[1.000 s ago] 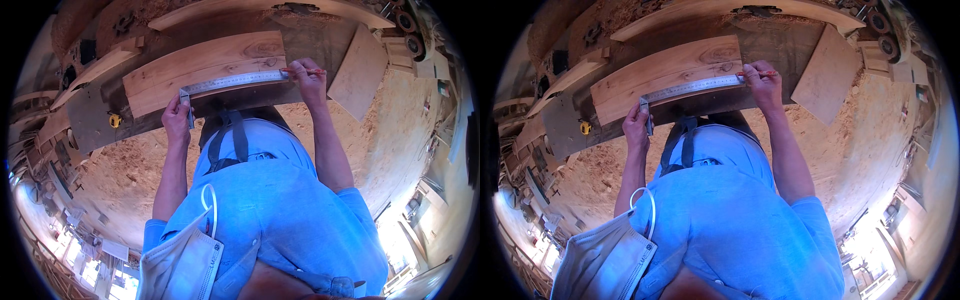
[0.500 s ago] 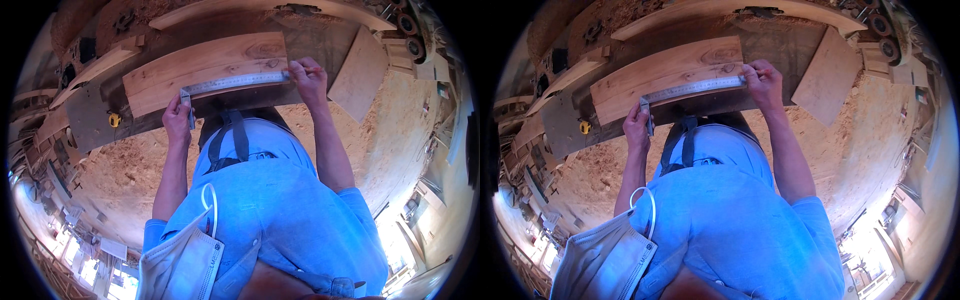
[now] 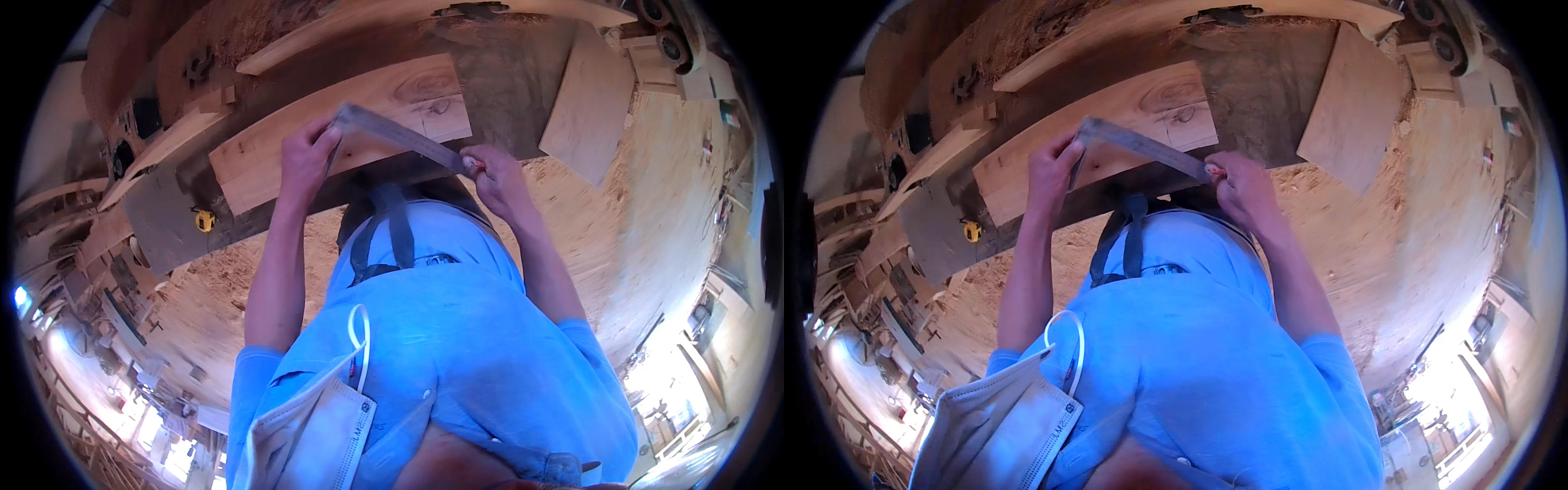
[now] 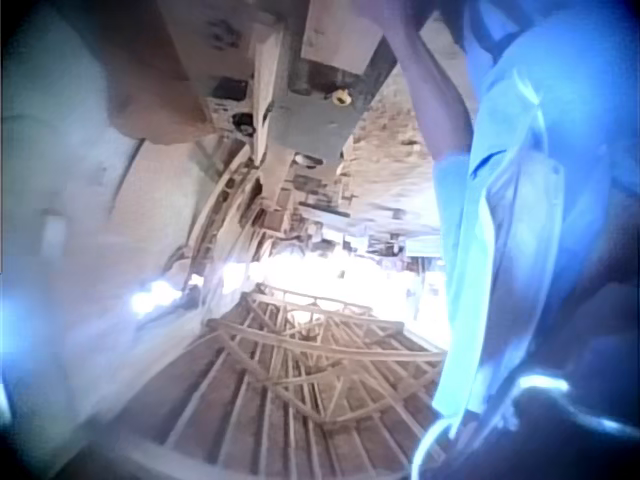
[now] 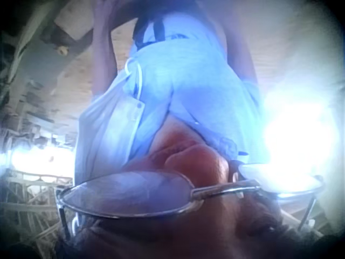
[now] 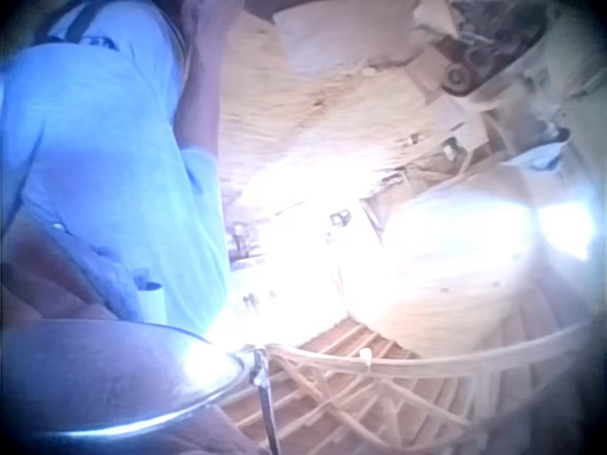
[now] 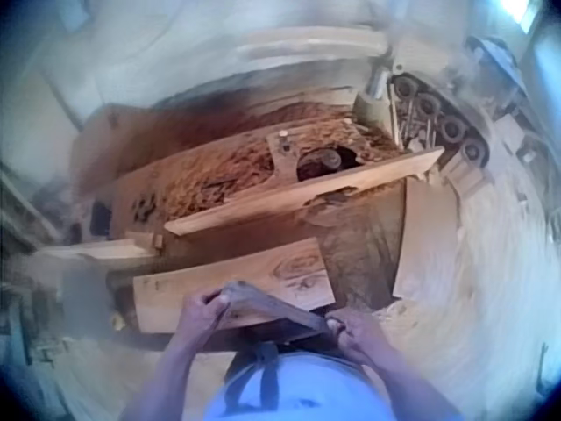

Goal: The person picks up a rectangular wooden board and places it on a workbench. Using a tape measure and a pencil, they measure the board's length and mark it. They then use a metal square ruler to draw a straight line across the board at the marked point. Finally, they pick up a second wooden board and place it next to the first one.

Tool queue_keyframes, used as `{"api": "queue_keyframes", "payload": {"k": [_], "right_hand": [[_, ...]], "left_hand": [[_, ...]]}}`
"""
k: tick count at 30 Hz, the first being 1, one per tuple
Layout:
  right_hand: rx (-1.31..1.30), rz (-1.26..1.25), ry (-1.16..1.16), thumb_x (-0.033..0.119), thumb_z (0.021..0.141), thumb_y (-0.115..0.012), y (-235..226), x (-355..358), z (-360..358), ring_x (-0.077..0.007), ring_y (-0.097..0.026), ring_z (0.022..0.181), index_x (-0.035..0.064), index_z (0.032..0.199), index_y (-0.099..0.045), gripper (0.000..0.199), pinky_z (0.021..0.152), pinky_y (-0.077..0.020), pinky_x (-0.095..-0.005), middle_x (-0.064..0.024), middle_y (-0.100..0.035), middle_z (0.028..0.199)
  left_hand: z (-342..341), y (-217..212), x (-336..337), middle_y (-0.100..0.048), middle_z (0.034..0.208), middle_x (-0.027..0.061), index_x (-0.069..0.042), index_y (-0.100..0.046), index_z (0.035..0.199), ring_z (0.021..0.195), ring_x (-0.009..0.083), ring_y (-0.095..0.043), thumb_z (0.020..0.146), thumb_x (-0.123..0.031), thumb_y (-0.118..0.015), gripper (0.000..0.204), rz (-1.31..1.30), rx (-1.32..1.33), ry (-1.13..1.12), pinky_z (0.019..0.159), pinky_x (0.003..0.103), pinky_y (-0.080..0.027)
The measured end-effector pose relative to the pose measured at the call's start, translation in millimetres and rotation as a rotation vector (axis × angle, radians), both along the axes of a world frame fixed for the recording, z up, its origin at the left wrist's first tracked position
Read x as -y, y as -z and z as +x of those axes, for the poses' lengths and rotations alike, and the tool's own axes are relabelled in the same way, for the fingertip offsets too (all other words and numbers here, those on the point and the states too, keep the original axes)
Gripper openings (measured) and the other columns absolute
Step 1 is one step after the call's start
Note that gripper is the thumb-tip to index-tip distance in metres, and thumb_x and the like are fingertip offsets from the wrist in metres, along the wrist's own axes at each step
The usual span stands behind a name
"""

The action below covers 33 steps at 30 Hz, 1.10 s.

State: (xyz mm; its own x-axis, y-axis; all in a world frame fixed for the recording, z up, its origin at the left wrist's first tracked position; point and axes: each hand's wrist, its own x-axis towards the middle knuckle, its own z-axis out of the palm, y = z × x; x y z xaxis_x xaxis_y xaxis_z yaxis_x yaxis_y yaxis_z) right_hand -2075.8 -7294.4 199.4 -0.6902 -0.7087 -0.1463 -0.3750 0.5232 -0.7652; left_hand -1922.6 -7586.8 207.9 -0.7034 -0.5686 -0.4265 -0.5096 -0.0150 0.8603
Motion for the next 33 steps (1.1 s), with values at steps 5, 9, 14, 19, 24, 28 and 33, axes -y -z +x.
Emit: {"api": "queue_keyframes", "payload": {"k": [5, 9, 14, 19, 24, 28, 33], "right_hand": [[0.461, 0.093, 0.324, 0.018, 0.095, -0.059, 16, -5, 32, -0.0276, -0.067, 0.085, 0.0028, 0.108, -0.066, 0.021, 0.076, -0.0499, -0.0384, -0.0191, -0.068, 0.089], [0.436, -0.038, 0.435, 0.019, 0.095, -0.058, 34, 1, 40, -0.0236, -0.066, 0.085, -0.0006, 0.11, -0.064, 0.025, 0.078, -0.0494, -0.0372, -0.0194, -0.067, 0.091], [0.436, -0.074, 0.449, 0.018, 0.094, -0.058, 51, 14, 43, -0.025, -0.067, 0.087, -0.0022, 0.109, -0.063, 0.026, 0.079, -0.0497, -0.0372, -0.0194, -0.069, 0.093], [0.485, -0.201, 0.503, 0.016, 0.095, -0.058, 58, 8, 47, -0.0189, -0.062, 0.082, -0.0007, 0.105, -0.065, 0.021, 0.076, -0.0481, -0.0343, -0.0133, -0.066, 0.087], [0.531, -0.209, 0.53, 0.017, 0.095, -0.059, 61, 0, 49, -0.0175, -0.065, 0.082, 0.0001, 0.106, -0.067, 0.022, 0.077, -0.0503, -0.0344, -0.0137, -0.069, 0.087], [0.625, -0.261, 0.623, 0.02, 0.098, -0.06, 64, -6, 43, -0.0112, -0.063, 0.084, 0.0013, 0.106, -0.069, 0.022, 0.077, -0.05, -0.0298, -0.0078, -0.067, 0.085], [0.507, -0.352, 0.687, 0.027, 0.104, -0.055, 62, -24, 33, -0.0153, -0.068, 0.098, -0.0015, 0.112, -0.067, 0.032, 0.083, -0.0517, -0.0289, -0.0081, -0.071, 0.099]], "left_hand": [[-97, 8, 21, -0.073, 0.112, 0.0158, -0.001, -0.068, 0.124, 0.098, 0.023, -0.069, 0.088, -0.029, -0.071, 0.046, -0.415, -0.003, 0.404, 0.089, 0.034, -0.052], [-141, 27, 22, -0.067, 0.126, 0.0195, -0.002, -0.066, 0.128, 0.113, 0.028, -0.065, 0.087, -0.036, -0.071, 0.053, -0.519, -0.062, 0.461, 0.097, 0.036, -0.049], [-143, 43, 22, -0.063, 0.132, 0.021, -0.003, -0.064, 0.13, 0.12, 0.0322, -0.061, 0.087, -0.038, -0.072, 0.057, -0.708, 0.058, 0.537, 0.102, 0.038, -0.046], [-136, 45, 24, -0.059, 0.136, 0.0241, -0.001, -0.063, 0.131, 0.127, 0.035, -0.057, 0.085, -0.039, -0.073, 0.061, -0.747, 0.092, 0.604, 0.107, 0.039, -0.043], [-143, 46, 28, -0.06, 0.136, 0.0236, -0.001, -0.062, 0.133, 0.129, 0.0345, -0.056, 0.086, -0.04, -0.073, 0.062, -0.634, 0.046, 0.523, 0.109, 0.039, -0.042], [-150, 51, 31, -0.061, 0.134, 0.0232, 0.0, -0.061, 0.133, 0.128, 0.0336, -0.057, 0.087, -0.039, -0.073, 0.062, -0.617, 0.096, 0.595, 0.107, 0.038, -0.043], [-154, 53, 34, -0.061, 0.134, 0.0236, 0.0, -0.061, 0.133, 0.125, 0.0341, -0.059, 0.087, -0.04, -0.073, 0.063, -0.661, 0.086, 0.661, 0.104, 0.038, -0.045]]}}
